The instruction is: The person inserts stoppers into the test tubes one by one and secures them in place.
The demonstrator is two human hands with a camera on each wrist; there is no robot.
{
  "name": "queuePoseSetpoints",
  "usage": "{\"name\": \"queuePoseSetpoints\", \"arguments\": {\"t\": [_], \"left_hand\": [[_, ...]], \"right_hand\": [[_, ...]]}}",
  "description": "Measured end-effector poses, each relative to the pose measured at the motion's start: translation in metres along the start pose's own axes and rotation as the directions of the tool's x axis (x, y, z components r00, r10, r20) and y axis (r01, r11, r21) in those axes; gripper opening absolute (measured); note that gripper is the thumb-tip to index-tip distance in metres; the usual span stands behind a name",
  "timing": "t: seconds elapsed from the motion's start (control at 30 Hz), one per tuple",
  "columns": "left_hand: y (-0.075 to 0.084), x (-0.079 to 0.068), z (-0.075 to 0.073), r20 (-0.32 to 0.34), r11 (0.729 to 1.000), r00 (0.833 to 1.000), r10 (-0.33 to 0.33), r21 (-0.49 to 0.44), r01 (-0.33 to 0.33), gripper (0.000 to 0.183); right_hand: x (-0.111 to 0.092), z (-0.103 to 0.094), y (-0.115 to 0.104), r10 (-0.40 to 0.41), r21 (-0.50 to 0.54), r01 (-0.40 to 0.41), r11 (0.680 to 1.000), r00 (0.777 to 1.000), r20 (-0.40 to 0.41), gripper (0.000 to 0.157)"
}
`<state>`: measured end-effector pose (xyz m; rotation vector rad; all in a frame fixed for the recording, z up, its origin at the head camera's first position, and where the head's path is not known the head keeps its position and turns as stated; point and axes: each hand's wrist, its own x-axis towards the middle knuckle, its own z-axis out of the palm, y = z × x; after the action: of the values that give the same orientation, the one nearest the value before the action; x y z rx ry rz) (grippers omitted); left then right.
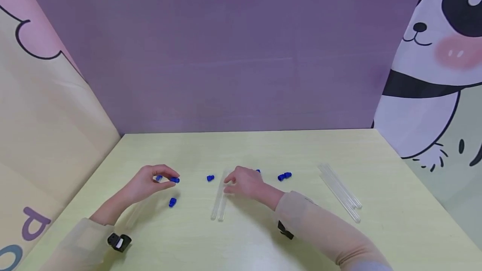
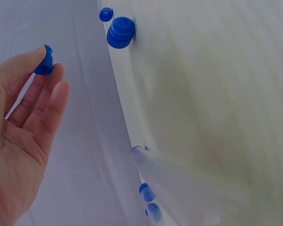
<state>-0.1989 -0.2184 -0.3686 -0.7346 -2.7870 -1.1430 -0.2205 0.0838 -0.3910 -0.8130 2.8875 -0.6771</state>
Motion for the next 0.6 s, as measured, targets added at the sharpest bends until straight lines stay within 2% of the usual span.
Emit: {"name": "queuePoseSetpoints", "arguments": {"t": [0.13, 0.33, 0.6], "left_hand": [[0.001, 0.002, 0.003, 0.008, 1.000, 1.000, 0.002, -0.016, -0.002, 0.024], [0.001, 0.003, 0.007, 0.025, 0.999, 1.000, 0.002, -0.037, -0.001, 0.023], [0.004, 0.006, 0.014, 0.043, 0.999, 0.999, 0.011, -0.045, -0.009, 0.024]], "right_hand": [[-0.001, 0.000, 0.000, 0.016, -0.018, -0.015, 1.000, 1.000, 0.015, 0.025], [-0.004, 0.001, 0.007, 0.048, -0.087, -0.048, 0.995, 0.999, -0.003, 0.027], [-0.009, -0.001, 0.009, 0.078, -0.007, -0.078, 0.997, 0.997, -0.010, 0.035]]}}
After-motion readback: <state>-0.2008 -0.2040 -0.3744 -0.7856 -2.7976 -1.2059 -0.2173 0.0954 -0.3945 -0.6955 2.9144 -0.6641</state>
